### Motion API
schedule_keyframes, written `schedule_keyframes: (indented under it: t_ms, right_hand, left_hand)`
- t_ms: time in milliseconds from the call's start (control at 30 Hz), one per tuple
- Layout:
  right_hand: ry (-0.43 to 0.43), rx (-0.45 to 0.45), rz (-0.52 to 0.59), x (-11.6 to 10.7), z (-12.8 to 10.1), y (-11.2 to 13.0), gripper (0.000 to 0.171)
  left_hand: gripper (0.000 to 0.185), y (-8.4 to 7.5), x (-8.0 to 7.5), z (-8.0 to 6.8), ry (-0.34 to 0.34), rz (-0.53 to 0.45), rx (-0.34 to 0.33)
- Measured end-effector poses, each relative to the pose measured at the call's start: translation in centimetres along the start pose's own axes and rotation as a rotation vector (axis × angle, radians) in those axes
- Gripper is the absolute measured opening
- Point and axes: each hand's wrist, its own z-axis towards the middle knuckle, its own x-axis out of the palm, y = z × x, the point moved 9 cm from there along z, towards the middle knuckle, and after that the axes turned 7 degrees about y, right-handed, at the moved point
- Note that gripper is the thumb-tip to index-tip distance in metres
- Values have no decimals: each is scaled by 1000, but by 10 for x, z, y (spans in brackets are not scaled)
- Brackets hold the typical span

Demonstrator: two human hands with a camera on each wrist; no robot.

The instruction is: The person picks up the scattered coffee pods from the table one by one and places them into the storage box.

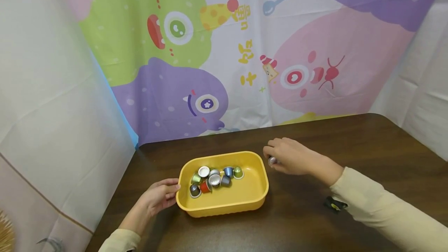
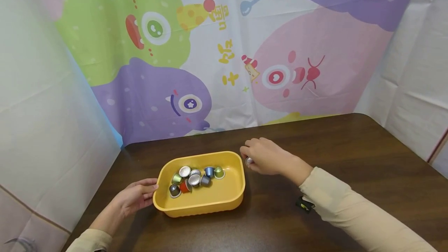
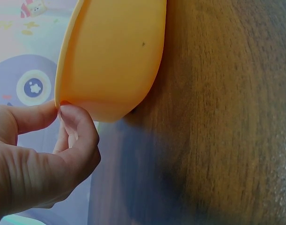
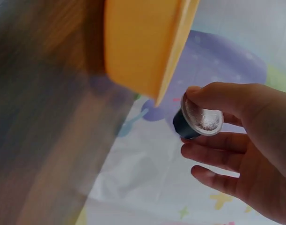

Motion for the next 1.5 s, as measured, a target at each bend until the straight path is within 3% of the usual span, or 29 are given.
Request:
schedule_keyframes:
  t_ms: [300,767,1167,1300,1467,1500]
  right_hand:
    - [119,4,73,-3,20,15,14]
    - [446,15,176,17,66,43,12]
    - [701,55,160,59,109,50,7]
    - [809,75,134,79,116,55,27]
    - [925,79,57,104,125,59,32]
    - [918,78,37,125,131,53,30]
  left_hand:
    - [47,0,3,-1,16,0,6]
    - [44,0,-1,0,-5,14,-4]
    - [47,1,-2,1,-23,38,-30]
    - [48,1,0,1,-14,37,-32]
    - [49,1,3,1,6,35,-24]
    - [49,1,3,1,15,33,-20]
